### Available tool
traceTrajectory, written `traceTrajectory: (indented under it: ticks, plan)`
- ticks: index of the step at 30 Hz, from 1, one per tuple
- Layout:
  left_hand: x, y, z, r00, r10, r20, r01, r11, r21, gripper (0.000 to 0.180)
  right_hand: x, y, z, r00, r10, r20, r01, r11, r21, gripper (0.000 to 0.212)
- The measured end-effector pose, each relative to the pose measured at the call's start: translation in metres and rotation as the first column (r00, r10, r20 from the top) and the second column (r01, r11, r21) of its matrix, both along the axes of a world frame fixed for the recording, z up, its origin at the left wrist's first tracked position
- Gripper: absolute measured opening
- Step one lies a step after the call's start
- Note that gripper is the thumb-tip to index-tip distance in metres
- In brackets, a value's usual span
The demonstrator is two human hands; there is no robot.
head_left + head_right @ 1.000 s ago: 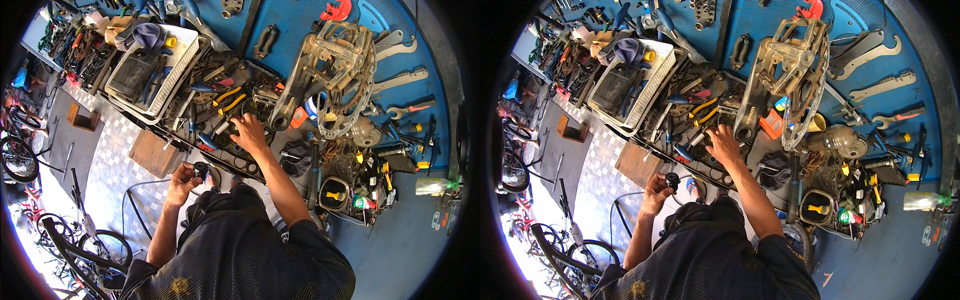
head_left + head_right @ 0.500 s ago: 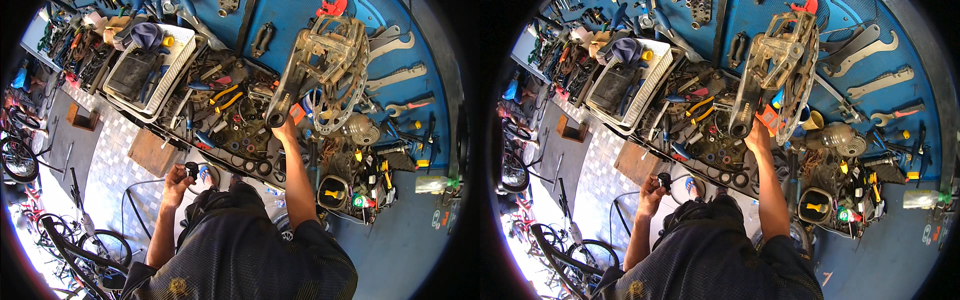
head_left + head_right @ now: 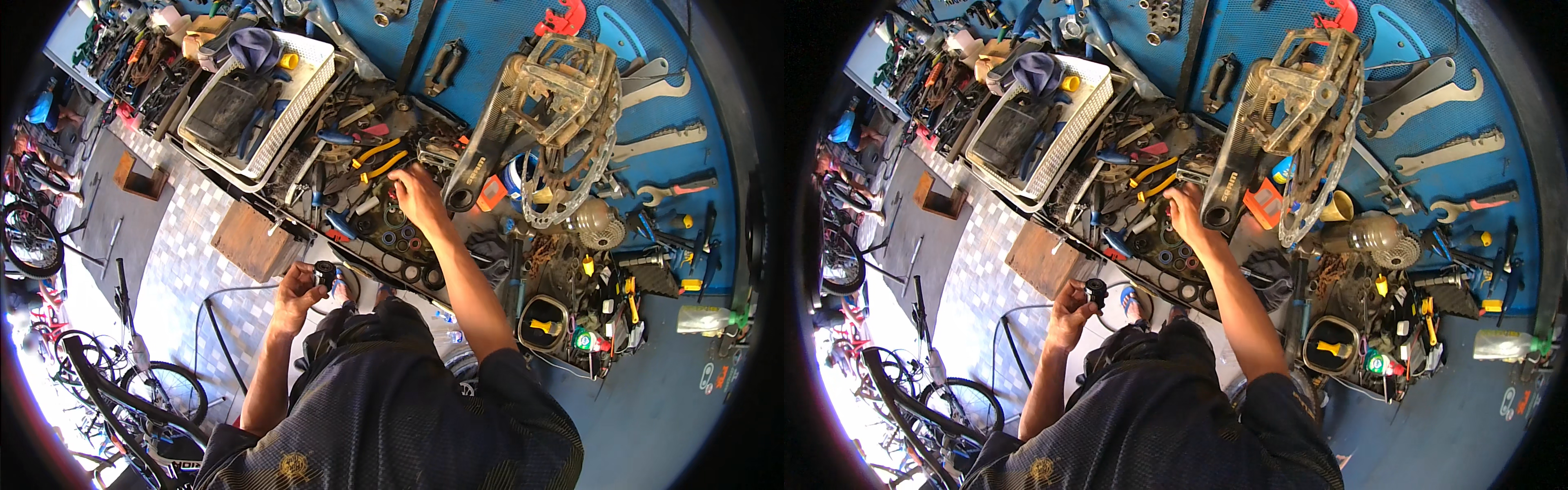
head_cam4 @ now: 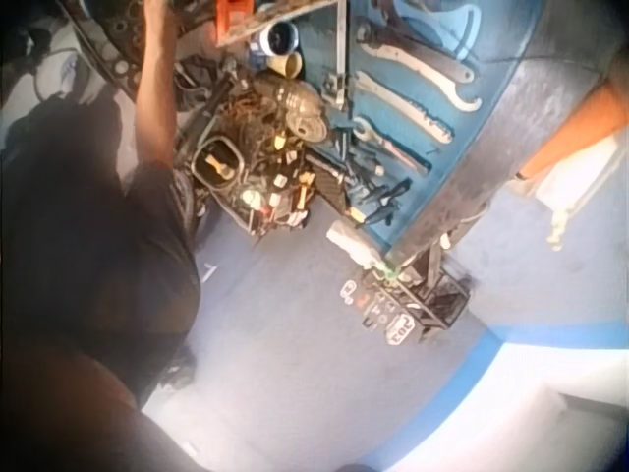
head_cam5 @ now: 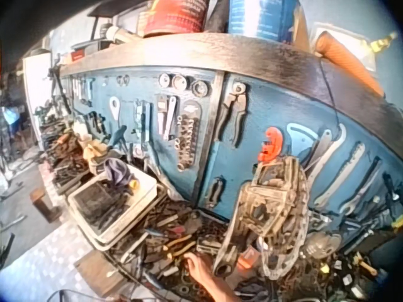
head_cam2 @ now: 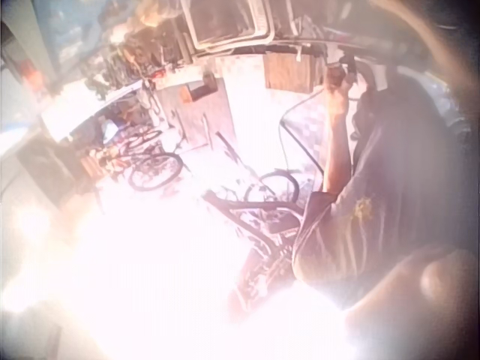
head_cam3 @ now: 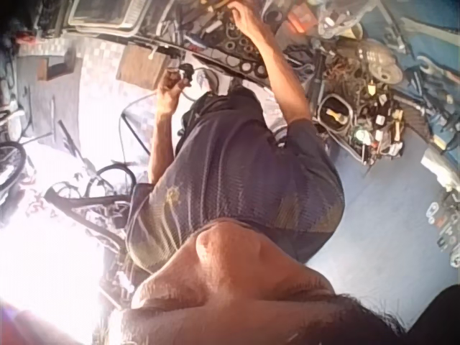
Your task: The person assembles small mechanical components on a workbench, using a hammer to press-fit a bearing into a cylindrical housing. They handle bearings, seals, and a metal housing, repeatedly tapping the bearing into place and inspecting the fit.
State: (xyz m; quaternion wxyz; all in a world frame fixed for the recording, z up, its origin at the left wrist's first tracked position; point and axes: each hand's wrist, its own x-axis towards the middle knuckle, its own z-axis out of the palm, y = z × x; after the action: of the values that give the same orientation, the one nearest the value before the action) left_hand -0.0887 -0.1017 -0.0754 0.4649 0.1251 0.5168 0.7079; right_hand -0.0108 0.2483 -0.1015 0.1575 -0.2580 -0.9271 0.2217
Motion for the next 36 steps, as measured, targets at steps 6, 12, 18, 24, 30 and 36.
traceTrajectory:
  ticks: [6,12,18,24,30,36]
  plan:
    - [0.005,-0.018,-0.002,0.997,-0.016,-0.079,0.01,0.998,-0.065,0.042,-0.057,0.038,0.007,0.932,0.247,0.264,-0.284,0.952,0.112,0.022]
    - [0.009,-0.027,0.0,0.994,0.104,-0.038,-0.107,0.992,-0.067,0.038,-0.08,0.048,0.023,0.937,0.325,0.128,-0.348,0.894,0.281,0.019]
    - [0.004,-0.03,0.001,0.993,0.112,-0.035,-0.115,0.99,-0.085,0.039,-0.099,0.047,0.026,0.956,0.292,0.018,-0.283,0.907,0.312,0.025]
    - [0.003,-0.032,-0.003,0.992,0.118,-0.043,-0.121,0.989,-0.082,0.038,-0.101,0.054,0.019,0.954,0.299,-0.007,-0.289,0.93,0.227,0.027]
    - [0.002,-0.035,-0.011,0.993,0.115,-0.014,-0.116,0.991,-0.069,0.042,-0.085,0.052,0.012,0.965,0.261,0.018,-0.262,0.963,0.061,0.026]
    - [0.0,-0.038,-0.013,0.994,0.109,-0.03,-0.111,0.992,-0.06,0.045,-0.068,0.006,0.03,0.99,0.139,0.026,-0.141,0.961,0.238,0.039]
